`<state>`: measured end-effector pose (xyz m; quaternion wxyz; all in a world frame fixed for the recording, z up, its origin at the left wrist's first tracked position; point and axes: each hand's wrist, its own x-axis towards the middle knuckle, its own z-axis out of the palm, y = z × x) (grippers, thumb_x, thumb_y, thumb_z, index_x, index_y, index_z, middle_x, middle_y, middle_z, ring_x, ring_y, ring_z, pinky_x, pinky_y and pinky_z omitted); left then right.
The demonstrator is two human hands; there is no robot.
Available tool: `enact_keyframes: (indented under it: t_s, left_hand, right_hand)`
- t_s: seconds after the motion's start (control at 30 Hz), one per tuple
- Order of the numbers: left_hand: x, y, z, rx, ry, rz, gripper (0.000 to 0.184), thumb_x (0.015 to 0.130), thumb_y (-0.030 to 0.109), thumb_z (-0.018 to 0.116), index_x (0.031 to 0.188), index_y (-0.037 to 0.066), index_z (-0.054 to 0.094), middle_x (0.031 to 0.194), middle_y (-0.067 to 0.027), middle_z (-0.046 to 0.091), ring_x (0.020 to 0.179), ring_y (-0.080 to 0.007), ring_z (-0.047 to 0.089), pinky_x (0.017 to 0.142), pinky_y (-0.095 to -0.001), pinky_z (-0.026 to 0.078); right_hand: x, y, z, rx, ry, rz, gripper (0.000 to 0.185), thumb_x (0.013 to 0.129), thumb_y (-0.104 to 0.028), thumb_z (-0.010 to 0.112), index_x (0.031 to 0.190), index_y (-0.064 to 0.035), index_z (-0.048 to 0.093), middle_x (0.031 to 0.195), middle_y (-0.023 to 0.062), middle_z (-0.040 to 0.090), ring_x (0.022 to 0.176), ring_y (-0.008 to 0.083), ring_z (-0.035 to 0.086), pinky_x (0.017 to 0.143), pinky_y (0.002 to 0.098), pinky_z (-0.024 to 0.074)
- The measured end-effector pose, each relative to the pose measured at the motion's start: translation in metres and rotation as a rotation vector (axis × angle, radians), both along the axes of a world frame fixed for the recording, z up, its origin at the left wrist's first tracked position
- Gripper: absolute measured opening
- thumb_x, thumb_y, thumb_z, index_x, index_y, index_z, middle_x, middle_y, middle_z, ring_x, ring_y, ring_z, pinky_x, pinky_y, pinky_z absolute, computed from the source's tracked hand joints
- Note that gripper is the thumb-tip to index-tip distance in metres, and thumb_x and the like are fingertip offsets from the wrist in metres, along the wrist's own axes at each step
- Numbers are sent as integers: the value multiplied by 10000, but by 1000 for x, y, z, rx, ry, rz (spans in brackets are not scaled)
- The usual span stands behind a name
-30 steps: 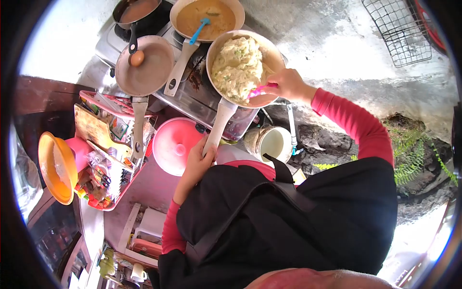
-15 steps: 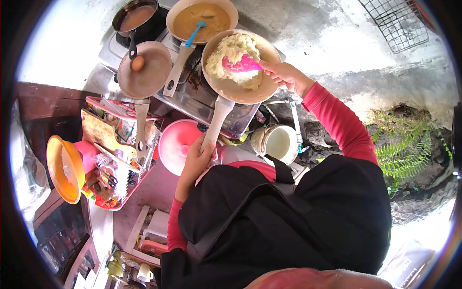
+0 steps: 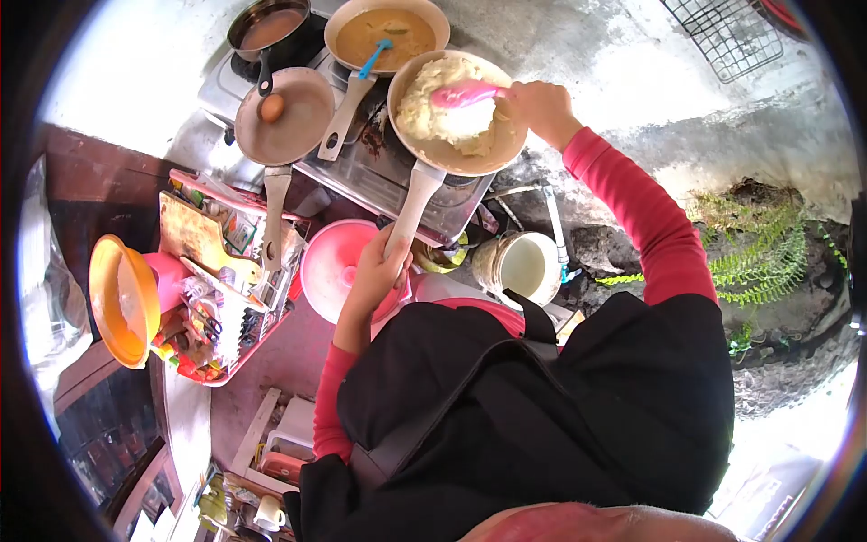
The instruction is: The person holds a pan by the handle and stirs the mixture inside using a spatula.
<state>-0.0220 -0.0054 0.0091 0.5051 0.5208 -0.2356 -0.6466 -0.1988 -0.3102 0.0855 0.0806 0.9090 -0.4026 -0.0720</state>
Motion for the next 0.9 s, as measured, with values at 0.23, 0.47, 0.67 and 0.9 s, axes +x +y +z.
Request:
enact_keyframes:
  t_s: [0.23,0.47,0.67,0.9]
  left_hand:
    - [-1,1,-8,-25,33,3,307,958,190,483,1203,5,493,671,-3,487,431,-42,390,381,-196,308]
    - [0,1,-13,-48,63,1,279,962,200,480,1180,27,499,667,11,487,437,-39,391,389,-193,311]
    - [0,0,-16,-51,69,-9,275,964,202,477,1180,32,499,669,13,486,451,-39,403,397,-194,323]
    - [0,2,-15,-48,78,1,333,963,233,490,1215,15,489,689,-3,488,452,-46,403,388,-188,327]
  right_hand:
    - [-34,-32,-28,353,-21,-210,631,929,-587,341,756,-68,656,637,110,609,620,290,601,629,451,464]
    - [-25,16,62,927,-194,-694,549,892,-599,441,570,-155,407,528,-53,336,469,110,275,455,290,300]
    - [-41,-4,44,1095,-119,-747,562,885,-627,448,593,-146,442,515,-49,340,420,71,261,395,250,231]
    - [-11,-3,22,392,222,-157,753,874,-675,387,585,-21,621,517,122,541,490,250,548,581,379,463]
